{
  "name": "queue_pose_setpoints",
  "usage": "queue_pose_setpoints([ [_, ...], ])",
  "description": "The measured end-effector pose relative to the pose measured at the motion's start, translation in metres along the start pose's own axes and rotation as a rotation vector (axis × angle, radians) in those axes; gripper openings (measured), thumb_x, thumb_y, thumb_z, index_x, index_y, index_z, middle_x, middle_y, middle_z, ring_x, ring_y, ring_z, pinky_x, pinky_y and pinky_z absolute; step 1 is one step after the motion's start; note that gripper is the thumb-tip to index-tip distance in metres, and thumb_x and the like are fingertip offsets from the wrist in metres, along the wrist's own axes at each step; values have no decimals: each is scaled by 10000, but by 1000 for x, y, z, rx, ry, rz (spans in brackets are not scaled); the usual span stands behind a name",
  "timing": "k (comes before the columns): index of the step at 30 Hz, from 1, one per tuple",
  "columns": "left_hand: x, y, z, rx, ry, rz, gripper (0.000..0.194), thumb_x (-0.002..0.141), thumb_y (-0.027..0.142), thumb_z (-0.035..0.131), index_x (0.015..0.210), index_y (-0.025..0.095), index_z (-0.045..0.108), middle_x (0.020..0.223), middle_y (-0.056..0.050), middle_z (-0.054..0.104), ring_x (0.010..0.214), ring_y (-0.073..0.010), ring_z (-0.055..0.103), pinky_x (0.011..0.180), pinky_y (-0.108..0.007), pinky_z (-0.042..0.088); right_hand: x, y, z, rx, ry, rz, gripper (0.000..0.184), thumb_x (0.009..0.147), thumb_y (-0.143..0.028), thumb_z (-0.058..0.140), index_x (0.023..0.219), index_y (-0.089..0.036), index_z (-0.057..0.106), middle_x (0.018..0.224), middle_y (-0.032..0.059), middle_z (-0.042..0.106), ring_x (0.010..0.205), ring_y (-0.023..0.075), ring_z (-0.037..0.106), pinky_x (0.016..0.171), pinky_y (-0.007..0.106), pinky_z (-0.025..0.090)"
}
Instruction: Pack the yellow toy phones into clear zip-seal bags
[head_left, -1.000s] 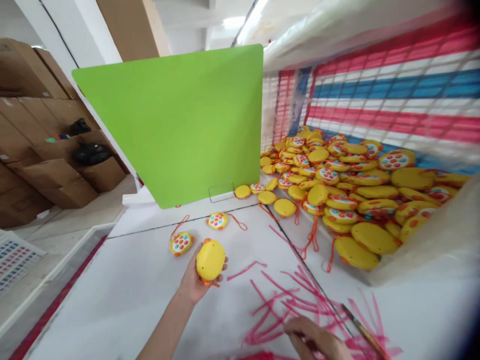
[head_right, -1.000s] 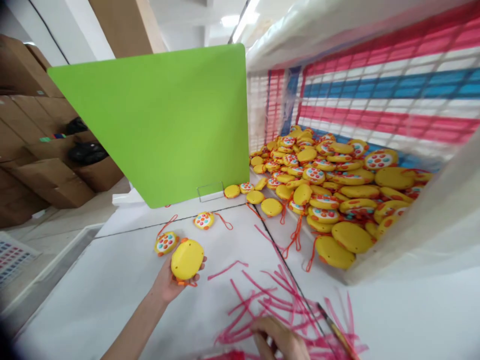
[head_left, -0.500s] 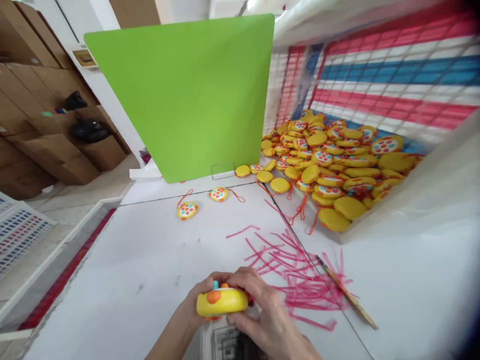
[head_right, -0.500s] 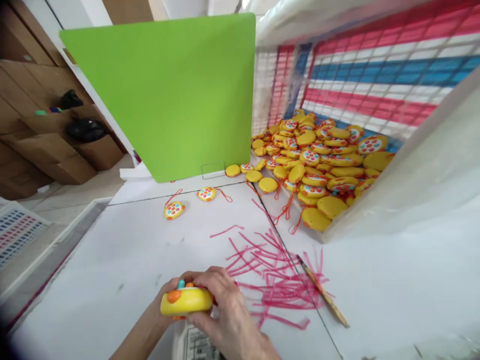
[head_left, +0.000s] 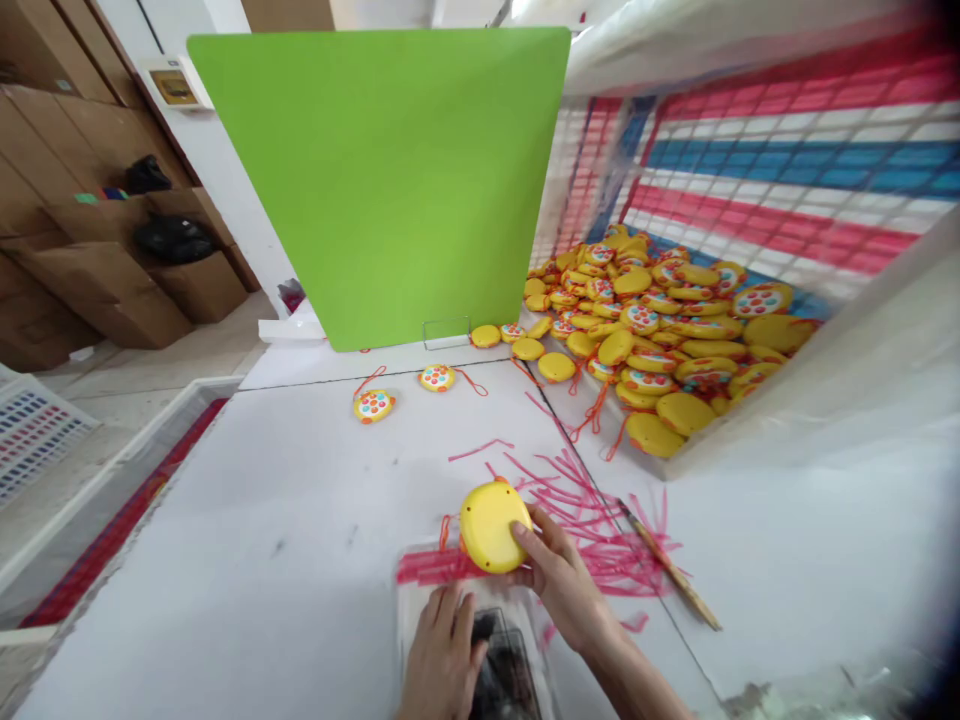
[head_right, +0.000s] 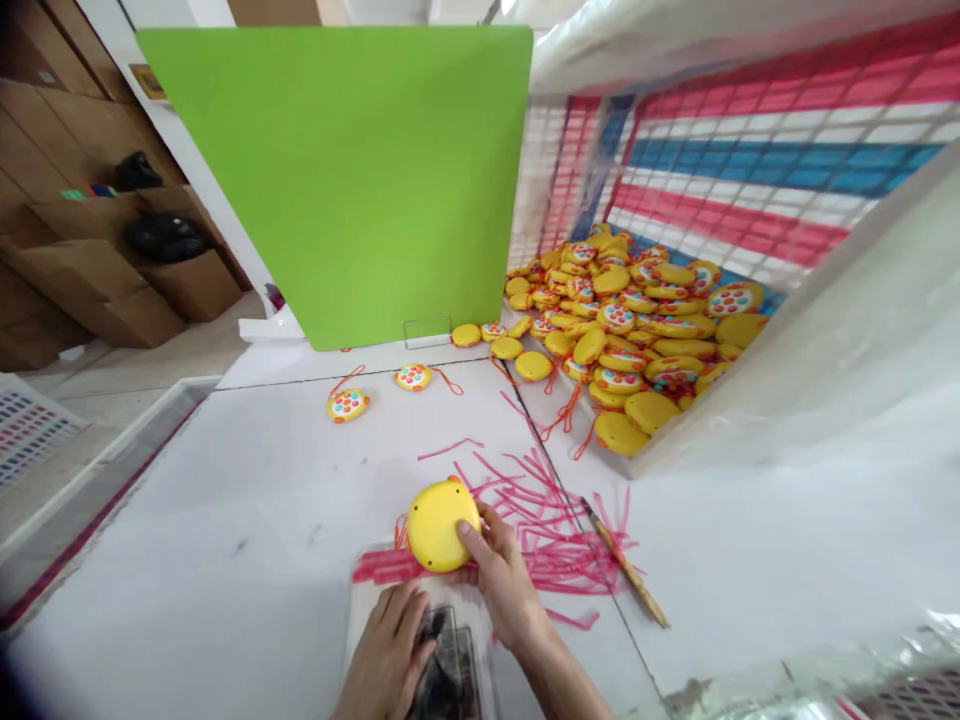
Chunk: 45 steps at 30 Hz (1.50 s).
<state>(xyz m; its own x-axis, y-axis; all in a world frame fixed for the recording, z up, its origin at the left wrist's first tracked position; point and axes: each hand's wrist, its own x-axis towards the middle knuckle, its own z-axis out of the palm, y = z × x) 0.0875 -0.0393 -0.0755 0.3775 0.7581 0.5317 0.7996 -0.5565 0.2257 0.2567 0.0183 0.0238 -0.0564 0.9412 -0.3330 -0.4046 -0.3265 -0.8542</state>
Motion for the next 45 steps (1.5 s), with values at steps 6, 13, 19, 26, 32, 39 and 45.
queue_pose_setpoints([
  [6,6,7,12,29,-145,-34,236,832,57,370,849,152,585,858,-87,636,808,-225,619,742,-384,539,-6,14,-9,-53,-18,-5,479,695,-429,703,1079,-177,565,989,70,639,829,203,623,570,248,513],
  [13,14,10,4,100,-65,-13,283,872,85,347,1076,98,543,1022,-126,606,965,-236,569,830,-390,506,-9,24,-25,-310,2,8,481,728,-475,643,1081,-174,520,948,47,583,794,185,582,607,285,530],
  [19,19,16,-3,-17,-163,-143,200,853,87,400,850,169,582,815,-61,595,767,-216,551,698,-382,486,-13,28,-40,-511,-44,8,529,777,-524,547,1156,-168,446,955,53,573,743,169,581,635,307,536],
  [26,4,8,-10,-356,-153,-469,263,848,181,477,1105,153,518,920,-82,609,840,-202,569,725,-342,508,-31,18,-65,-715,-103,61,520,805,-517,510,1193,-175,450,796,4,593,609,148,597,635,314,517],
  [32,9,7,-9,-304,-119,-253,268,894,144,350,913,171,616,882,-87,635,827,-203,577,716,-340,499,-44,14,-53,-477,-185,154,529,766,-487,601,1195,-189,518,909,47,616,717,173,607,604,290,526],
  [39,16,14,-12,-161,-102,-99,277,889,110,355,959,164,618,894,-83,656,832,-228,587,758,-387,476,-28,18,-2,-524,-183,-25,546,843,-475,497,1326,-242,395,950,46,621,673,159,600,596,295,529],
  [45,18,13,-52,-217,-26,-86,188,885,150,457,777,175,609,721,-36,633,708,-181,568,720,-339,458,-26,24,-14,-1015,-307,-274,447,892,-369,418,1322,-255,454,1085,70,655,929,216,621,839,343,488],
])
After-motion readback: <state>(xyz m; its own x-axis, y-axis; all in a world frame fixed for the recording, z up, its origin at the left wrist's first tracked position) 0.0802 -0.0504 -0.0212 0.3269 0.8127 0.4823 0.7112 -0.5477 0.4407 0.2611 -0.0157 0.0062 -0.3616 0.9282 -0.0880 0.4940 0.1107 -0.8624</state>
